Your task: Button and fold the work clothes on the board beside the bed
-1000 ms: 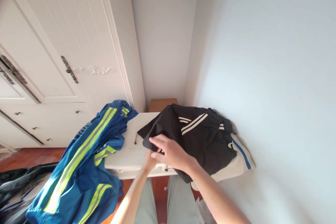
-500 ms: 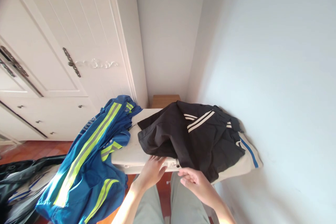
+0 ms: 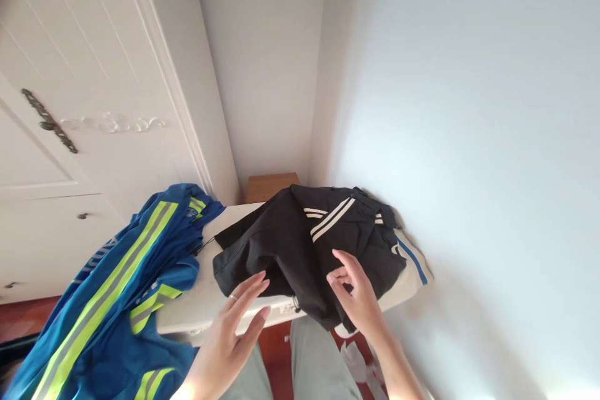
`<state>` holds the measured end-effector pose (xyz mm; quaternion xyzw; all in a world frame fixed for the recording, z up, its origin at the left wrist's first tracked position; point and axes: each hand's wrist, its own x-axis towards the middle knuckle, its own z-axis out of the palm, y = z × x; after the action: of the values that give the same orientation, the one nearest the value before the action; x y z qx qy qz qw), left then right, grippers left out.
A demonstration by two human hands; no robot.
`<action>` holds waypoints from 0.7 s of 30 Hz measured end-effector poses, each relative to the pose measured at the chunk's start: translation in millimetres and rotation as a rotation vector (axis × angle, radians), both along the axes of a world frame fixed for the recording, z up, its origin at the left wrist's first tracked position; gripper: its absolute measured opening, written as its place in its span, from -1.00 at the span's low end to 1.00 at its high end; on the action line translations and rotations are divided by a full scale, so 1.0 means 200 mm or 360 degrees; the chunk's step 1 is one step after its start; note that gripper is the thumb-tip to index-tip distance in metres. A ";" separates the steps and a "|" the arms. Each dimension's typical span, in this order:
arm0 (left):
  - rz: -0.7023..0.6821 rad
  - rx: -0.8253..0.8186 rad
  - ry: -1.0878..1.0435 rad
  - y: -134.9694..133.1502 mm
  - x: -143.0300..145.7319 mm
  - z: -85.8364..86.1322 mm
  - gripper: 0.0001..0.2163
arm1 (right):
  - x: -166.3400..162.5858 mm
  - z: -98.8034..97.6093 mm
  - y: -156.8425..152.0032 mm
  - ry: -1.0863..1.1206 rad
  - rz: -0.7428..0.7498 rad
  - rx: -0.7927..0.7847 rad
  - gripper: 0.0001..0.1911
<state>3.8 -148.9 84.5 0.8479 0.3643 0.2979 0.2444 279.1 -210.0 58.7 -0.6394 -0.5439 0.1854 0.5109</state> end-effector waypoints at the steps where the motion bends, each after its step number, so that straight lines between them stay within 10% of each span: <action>1: 0.0054 0.0063 -0.0006 0.02 0.01 -0.03 -0.58 | 0.02 0.00 0.02 -0.0089 -0.0079 0.0013 -0.48; 9: 0.0536 0.0014 0.0107 0.16 0.10 -0.38 -0.39 | 0.10 0.14 0.17 -0.0564 0.0363 -0.0256 -0.40; 15: 0.0674 -0.0026 0.0245 0.15 0.08 -0.48 -0.40 | 0.11 0.14 0.45 -0.1138 0.0514 -0.0689 -0.07; 21: 0.0803 -0.0141 0.0252 0.14 0.08 -0.49 -0.41 | 0.12 0.02 0.57 -0.1286 0.0365 -0.0728 -0.71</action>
<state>19.1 -121.3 -14.5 0.7394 0.5948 0.2658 0.1700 304.1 -95.7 62.5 -0.6922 -0.7112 0.0921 0.0810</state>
